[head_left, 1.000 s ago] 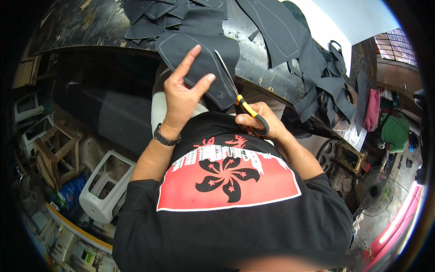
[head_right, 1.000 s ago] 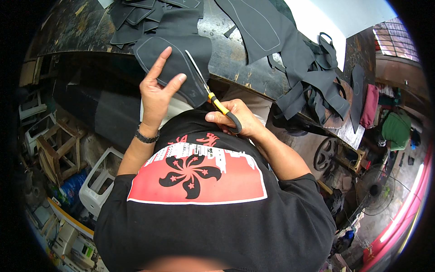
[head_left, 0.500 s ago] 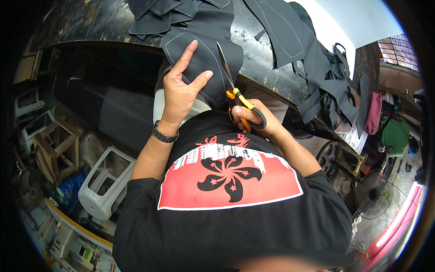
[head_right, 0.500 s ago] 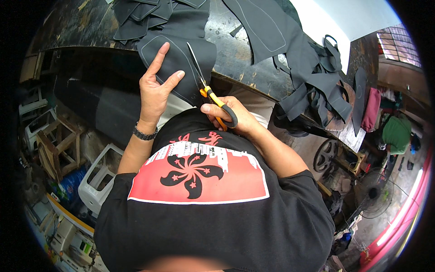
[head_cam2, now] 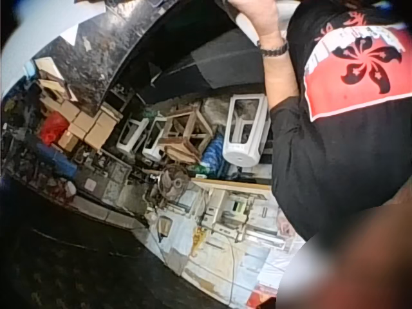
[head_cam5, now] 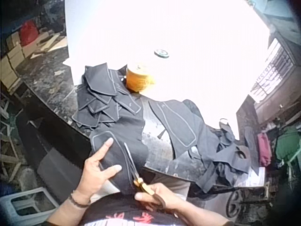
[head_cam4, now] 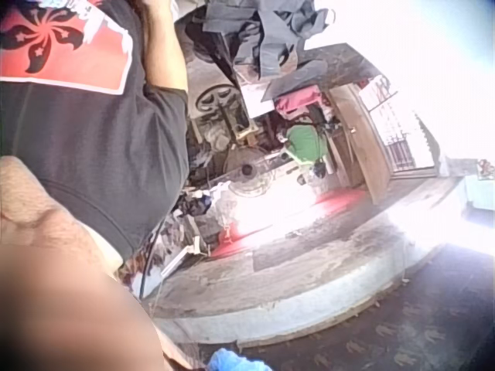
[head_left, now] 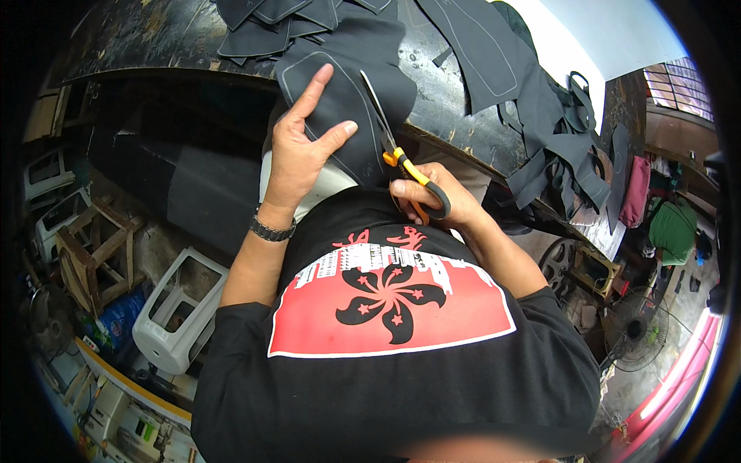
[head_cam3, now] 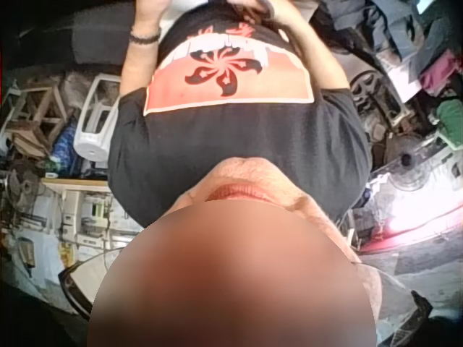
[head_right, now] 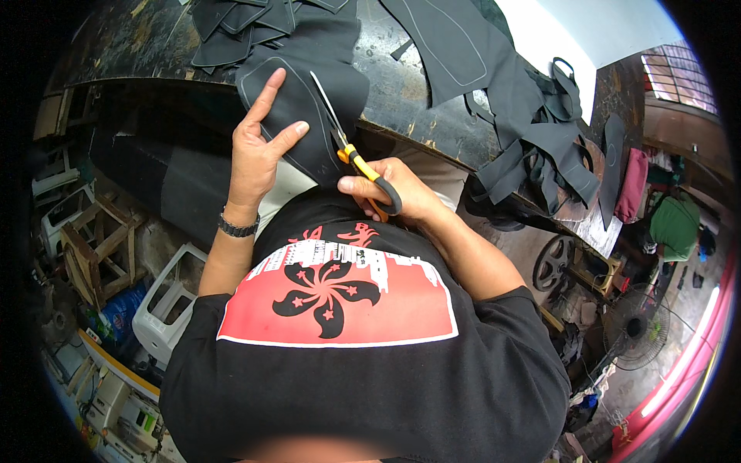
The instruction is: The person uses shears to cut black fabric pieces along marked outlines on a worktable. They repeatedly reposition the fabric, cut along curved and straight lines, and place finished pieces aside while continuing to cut additional pieces.
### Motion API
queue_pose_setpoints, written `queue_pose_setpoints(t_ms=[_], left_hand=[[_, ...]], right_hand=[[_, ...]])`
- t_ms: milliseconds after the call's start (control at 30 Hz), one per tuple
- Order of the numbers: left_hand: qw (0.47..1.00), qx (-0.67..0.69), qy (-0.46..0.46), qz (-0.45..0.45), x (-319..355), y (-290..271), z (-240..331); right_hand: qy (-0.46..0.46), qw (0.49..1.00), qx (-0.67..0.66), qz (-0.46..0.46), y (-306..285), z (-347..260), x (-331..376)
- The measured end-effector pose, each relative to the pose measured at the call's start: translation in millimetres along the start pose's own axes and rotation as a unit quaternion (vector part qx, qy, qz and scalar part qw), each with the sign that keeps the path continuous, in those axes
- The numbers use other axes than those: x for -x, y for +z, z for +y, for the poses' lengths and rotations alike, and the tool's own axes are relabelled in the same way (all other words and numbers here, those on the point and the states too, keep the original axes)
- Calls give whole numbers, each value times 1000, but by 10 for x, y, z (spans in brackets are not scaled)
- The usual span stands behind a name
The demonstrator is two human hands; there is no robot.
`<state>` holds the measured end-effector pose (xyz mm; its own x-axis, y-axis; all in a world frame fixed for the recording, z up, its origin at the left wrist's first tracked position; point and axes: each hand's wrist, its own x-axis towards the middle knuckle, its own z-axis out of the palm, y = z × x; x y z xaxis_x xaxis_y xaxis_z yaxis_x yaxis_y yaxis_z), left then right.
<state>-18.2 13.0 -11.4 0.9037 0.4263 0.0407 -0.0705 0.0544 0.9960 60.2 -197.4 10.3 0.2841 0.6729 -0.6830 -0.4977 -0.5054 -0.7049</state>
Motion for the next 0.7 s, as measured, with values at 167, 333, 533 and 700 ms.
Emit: queue_pose_setpoints(t_ms=[167, 333, 533, 700], left_hand=[[997, 62, -42, -30, 62, 17, 64], [999, 38, -31, -23, 69, -15, 13], [997, 69, 13, 20, -5, -95, -24], [999, 38, -28, 21, -76, -158, 32]], right_hand=[[-28, 997, -70, -15, 59, -39, -67], [-3, 999, -42, -6, 78, -15, -49], [-7, 1000, -14, -6, 37, 17, -25], [-27, 999, -15, -30, 75, -1, -48]])
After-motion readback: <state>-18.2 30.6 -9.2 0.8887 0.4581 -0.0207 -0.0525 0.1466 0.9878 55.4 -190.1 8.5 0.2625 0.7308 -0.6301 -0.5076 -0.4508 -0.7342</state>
